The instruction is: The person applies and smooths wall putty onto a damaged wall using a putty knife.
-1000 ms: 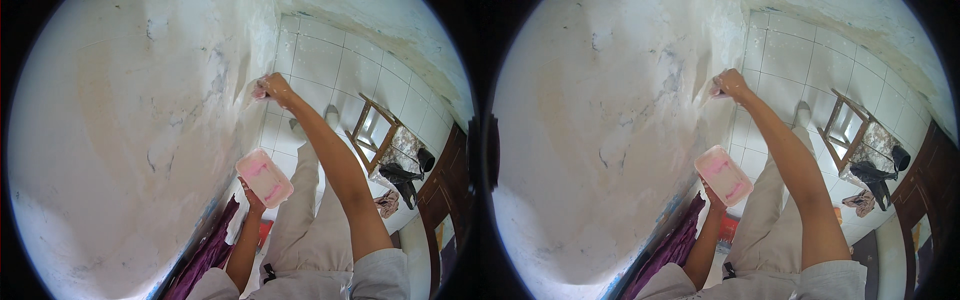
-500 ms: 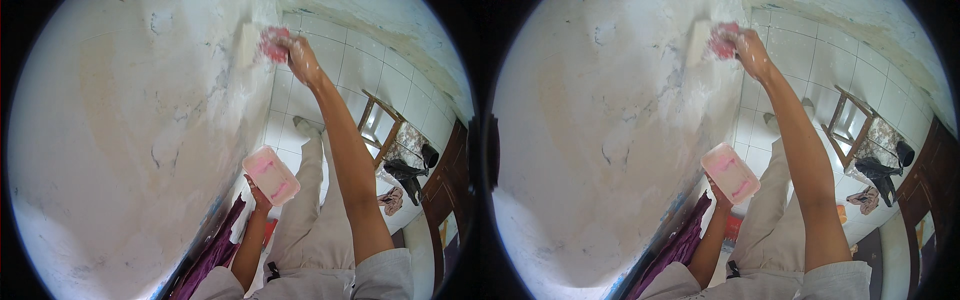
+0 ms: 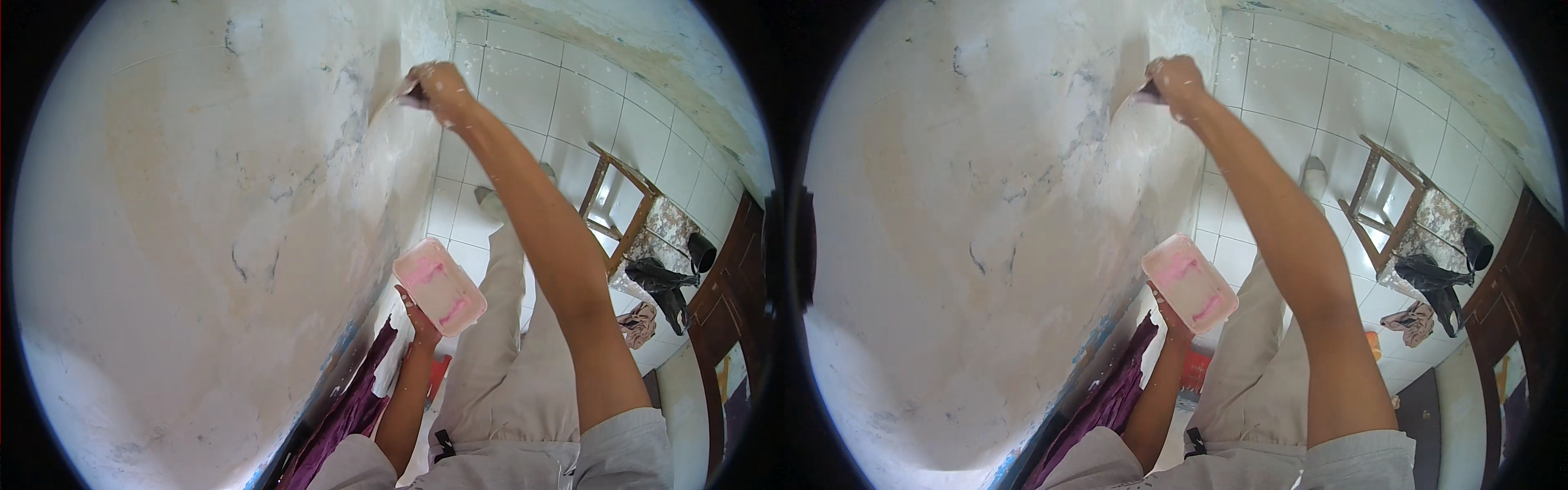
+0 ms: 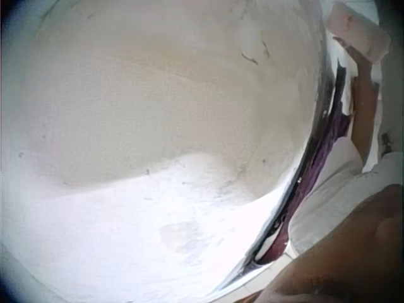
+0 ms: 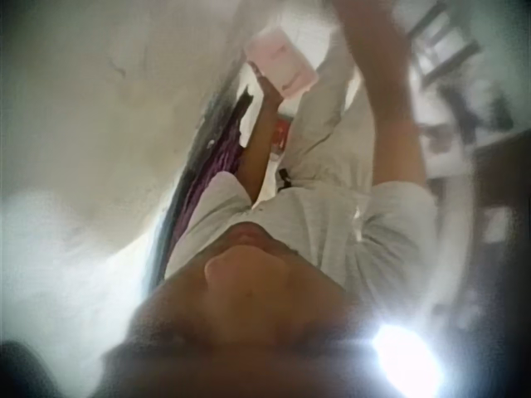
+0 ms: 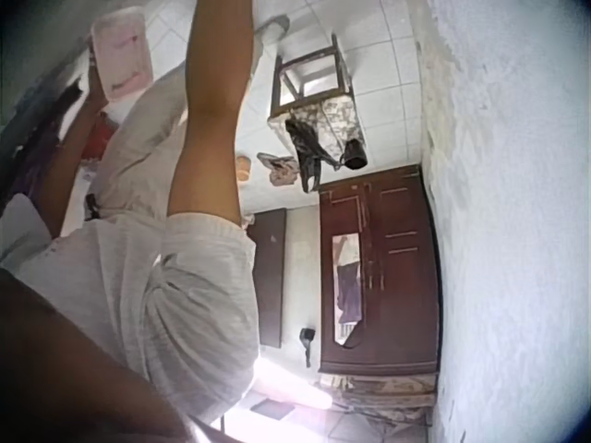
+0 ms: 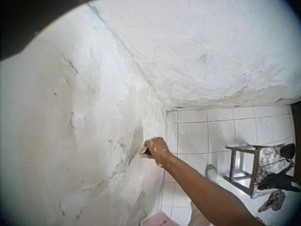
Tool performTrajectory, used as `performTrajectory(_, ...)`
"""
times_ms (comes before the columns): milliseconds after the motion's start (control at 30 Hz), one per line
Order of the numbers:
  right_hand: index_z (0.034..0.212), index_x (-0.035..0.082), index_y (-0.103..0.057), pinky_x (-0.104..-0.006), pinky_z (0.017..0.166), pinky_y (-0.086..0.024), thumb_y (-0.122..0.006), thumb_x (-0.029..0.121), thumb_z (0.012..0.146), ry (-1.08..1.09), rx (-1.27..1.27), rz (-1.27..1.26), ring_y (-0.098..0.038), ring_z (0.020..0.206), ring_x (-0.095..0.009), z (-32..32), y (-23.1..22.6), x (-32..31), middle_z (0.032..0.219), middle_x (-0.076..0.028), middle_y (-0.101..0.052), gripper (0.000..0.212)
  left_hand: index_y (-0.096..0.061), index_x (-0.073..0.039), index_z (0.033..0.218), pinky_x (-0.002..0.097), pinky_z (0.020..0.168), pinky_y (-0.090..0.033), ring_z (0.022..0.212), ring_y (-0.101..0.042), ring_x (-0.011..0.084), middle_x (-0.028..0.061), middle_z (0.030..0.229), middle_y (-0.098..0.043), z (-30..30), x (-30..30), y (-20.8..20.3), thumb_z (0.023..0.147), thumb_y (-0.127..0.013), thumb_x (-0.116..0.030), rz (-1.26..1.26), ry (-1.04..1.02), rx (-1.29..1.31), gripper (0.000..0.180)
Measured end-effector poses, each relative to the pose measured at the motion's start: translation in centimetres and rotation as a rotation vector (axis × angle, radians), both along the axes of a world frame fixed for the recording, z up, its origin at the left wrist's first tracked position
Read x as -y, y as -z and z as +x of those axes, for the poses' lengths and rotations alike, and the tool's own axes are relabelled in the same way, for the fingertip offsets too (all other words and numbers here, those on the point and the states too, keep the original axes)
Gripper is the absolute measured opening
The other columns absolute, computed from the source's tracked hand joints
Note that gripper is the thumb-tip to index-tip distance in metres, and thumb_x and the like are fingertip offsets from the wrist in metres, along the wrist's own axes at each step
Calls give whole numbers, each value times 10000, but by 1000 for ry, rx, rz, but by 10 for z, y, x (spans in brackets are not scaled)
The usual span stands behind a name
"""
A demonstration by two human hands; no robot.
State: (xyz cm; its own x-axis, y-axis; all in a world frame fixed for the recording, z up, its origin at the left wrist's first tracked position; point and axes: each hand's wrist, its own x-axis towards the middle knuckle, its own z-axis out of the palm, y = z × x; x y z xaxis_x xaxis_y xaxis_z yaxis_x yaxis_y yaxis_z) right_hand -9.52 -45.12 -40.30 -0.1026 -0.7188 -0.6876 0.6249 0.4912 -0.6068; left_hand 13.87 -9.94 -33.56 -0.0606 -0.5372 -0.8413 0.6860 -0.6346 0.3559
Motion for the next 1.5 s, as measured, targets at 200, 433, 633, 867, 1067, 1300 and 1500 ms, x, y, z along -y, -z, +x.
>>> performTrajectory(200,877,-33,-639,-353,665,-592,-573,186,933,-88,-106,-262,-683,751,-191,-42,-8,-50,833,-106,-678,235,-370,-140,1469,466,1105,-387,1300,-457,277,75,1416,-468,-8,1,0,952,-326,-721,-14,-32,-31,779)
performTrajectory(433,929,-16,-696,-440,877,-519,-648,262,812,-561,-829,-156,-661,945,-379,57,12,-72,1021,-226,-686,305,-367,-136,1469,462,1106,-389,1301,-456,277,76,1416,-466,-19,7,-13,954,-319,-720,7,43,206,780)
performTrajectory(633,896,-59,-685,-350,699,-584,-577,163,913,-74,-305,55,-705,788,-270,10,-38,-8,880,-216,-701,248,-367,-134,1469,463,1100,-396,1295,-463,278,81,1413,-468,-14,2,4,961,-318,-710,9,-23,47,770)
performTrajectory(867,885,5,-700,-438,752,-520,-586,278,904,-454,-949,-275,-646,873,-345,-30,-7,-66,944,-188,-670,297,-376,-129,1464,471,1092,-402,1286,-474,282,85,1412,-475,-17,2,-1,955,-326,-715,-2,-4,87,777)
performTrajectory(1067,923,92,-722,-435,812,-489,-591,298,894,-529,-954,-108,-617,917,-371,35,51,-112,948,-220,-639,246,-393,-125,1450,475,1084,-410,1276,-482,284,84,1393,-491,-17,12,-10,947,-336,-724,15,17,86,784)
performTrajectory(1300,797,-27,-635,-391,647,-519,-577,154,872,-294,-645,4,-657,709,-295,22,26,-8,773,-208,-660,204,-398,-182,1443,523,1056,-441,1259,-511,281,58,1380,-508,-11,17,-7,941,-403,-698,-1,14,57,720)
performTrajectory(1500,730,-24,-649,-328,597,-543,-583,158,871,12,9,-186,-679,640,-215,-24,54,-59,736,-159,-675,240,-386,-150,1454,485,1079,-415,1271,-484,281,69,1391,-485,-13,14,0,952,-343,-714,6,-26,-49,756)
